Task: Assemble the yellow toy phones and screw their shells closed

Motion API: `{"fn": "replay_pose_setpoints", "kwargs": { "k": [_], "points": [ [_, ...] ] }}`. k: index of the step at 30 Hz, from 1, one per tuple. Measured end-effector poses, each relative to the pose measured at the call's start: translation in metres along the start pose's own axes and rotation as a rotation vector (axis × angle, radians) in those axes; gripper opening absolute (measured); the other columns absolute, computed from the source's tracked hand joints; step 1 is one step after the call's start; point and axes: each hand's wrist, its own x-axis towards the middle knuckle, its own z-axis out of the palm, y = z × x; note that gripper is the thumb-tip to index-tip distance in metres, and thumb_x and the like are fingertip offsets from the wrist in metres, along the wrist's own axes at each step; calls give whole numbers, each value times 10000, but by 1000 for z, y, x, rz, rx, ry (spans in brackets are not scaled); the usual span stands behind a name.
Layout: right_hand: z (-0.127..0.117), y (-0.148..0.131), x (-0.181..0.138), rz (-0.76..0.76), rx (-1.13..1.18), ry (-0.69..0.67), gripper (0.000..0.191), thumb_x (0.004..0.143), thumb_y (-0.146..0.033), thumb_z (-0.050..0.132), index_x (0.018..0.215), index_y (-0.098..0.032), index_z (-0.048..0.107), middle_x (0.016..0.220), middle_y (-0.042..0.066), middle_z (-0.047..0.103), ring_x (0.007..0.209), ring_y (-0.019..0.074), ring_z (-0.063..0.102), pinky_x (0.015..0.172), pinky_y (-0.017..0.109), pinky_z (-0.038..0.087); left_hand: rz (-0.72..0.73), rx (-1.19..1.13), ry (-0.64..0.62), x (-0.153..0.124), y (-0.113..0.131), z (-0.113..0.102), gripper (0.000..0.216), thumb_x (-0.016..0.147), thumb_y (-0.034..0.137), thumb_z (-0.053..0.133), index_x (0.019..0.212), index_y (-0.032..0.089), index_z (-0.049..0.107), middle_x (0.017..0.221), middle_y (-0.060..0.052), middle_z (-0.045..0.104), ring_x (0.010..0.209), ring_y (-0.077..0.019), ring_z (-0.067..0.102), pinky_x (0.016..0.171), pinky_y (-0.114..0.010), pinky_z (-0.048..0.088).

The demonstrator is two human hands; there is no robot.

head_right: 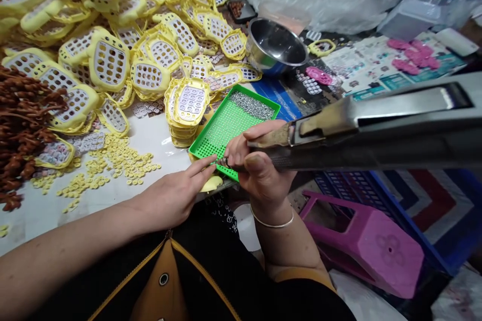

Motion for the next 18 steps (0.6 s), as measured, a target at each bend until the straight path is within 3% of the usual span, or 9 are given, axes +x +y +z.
{"fn": "replay_pose_setpoints", "kwargs": {
  "k": [8,15,18],
  "points": [
    [-12,0,4,-67,5,36,182,777,-390,730,861,-246,659,510,-84,474,395,86,461,419,244,447,-16,76,13,10,-3,-1,704,768,28,428,1457,118,314,1555,-144,303,1268,-287,518,1001,-403,487],
    [-18,-1,5,-42,6,36,182,785,-422,716,848,-269,639,508,-87,451,396,91,456,413,252,437,35,-45,0,16,-4,-2,619,775,40,443,1384,145,421,1604,-152,165,1329,-322,453,986,-450,493],
    [-21,-5,6,-12,50,3,180,792,-424,707,841,-264,640,499,-83,450,396,95,461,416,261,446,107,-118,-1,16,-3,-2,670,749,21,447,1401,171,404,1585,-145,236,1331,-308,452,1016,-456,471]
  ]
}}
